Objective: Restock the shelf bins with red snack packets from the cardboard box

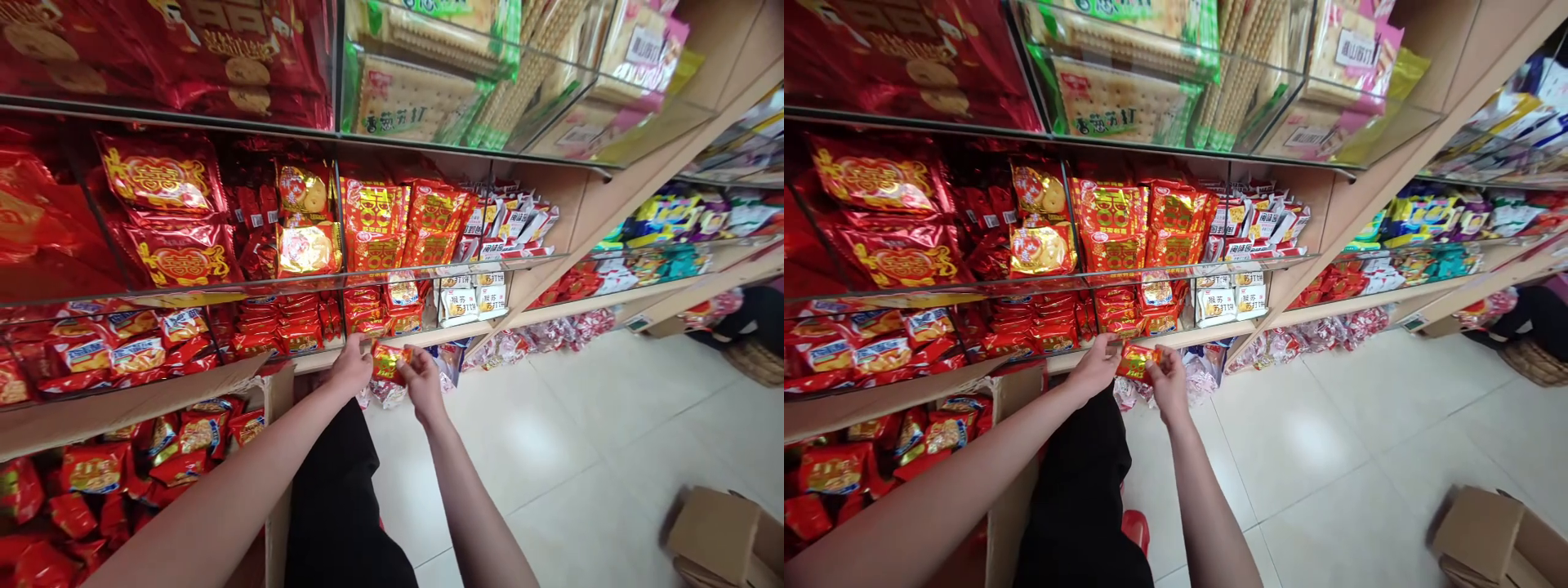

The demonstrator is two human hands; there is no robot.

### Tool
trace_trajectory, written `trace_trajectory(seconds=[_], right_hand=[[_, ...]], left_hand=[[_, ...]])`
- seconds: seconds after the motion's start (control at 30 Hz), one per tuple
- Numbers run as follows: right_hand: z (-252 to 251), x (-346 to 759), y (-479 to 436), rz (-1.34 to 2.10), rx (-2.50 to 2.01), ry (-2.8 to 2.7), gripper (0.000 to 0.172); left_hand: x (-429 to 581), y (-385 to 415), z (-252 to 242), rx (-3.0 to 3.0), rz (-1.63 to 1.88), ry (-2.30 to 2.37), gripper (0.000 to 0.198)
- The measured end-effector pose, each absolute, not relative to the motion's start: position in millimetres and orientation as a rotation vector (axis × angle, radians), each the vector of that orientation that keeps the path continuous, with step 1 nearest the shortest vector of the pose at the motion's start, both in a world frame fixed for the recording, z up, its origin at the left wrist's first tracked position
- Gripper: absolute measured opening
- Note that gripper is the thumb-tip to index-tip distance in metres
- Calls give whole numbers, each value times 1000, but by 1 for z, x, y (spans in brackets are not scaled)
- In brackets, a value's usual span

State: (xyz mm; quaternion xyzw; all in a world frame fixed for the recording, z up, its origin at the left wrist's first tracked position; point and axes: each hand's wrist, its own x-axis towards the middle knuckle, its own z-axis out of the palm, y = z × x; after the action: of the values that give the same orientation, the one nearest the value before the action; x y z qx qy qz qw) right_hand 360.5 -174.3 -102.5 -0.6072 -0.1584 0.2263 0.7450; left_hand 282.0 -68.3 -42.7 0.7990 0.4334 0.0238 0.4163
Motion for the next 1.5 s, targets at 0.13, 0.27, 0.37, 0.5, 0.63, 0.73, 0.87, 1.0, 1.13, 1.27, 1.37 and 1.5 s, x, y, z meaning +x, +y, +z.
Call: trace_trajectory(seconds=[0.13,0.27,0.37,0.5,0.63,0.73,0.87,1.0,1.13,1.27,1.37,1.5], right_hand=[[-85,392,-167,365,-1318,-340,41],[-75,408,-141,250,-1356,-407,38],[-69,409,-119,152,-1414,-510,34],[-60,405,-99,45,-1531,-680,26],[-56,400,-90,-70,-1687,-844,26],[-59,399,-87,-176,-1781,-952,20],[-63,406,-80,-217,-1829,-1186,17],[-60,412,-80,-236,-1842,-1347,20],[-60,403,-101,-309,-1878,-1325,24],[-75,387,-121,-381,-1956,-1305,31],[-87,382,-122,-357,-1983,-1310,32],[-91,388,-107,-311,-1994,-1315,29]], left_hand=[[286,-60,-52,1948,209,1109,42],[292,-52,-59,1923,325,1172,37],[294,-47,-58,1924,403,1245,32],[298,-38,-52,1971,508,1309,37],[303,-32,-51,2001,523,1369,28],[305,-32,-51,2040,527,1385,33],[305,-37,-46,2166,506,1321,40],[303,-39,-40,2266,441,1280,41],[300,-42,-37,2298,395,1266,43],[297,-48,-38,2316,390,1243,48],[297,-50,-39,2326,413,1248,48],[301,-44,-38,2331,412,1303,43]])
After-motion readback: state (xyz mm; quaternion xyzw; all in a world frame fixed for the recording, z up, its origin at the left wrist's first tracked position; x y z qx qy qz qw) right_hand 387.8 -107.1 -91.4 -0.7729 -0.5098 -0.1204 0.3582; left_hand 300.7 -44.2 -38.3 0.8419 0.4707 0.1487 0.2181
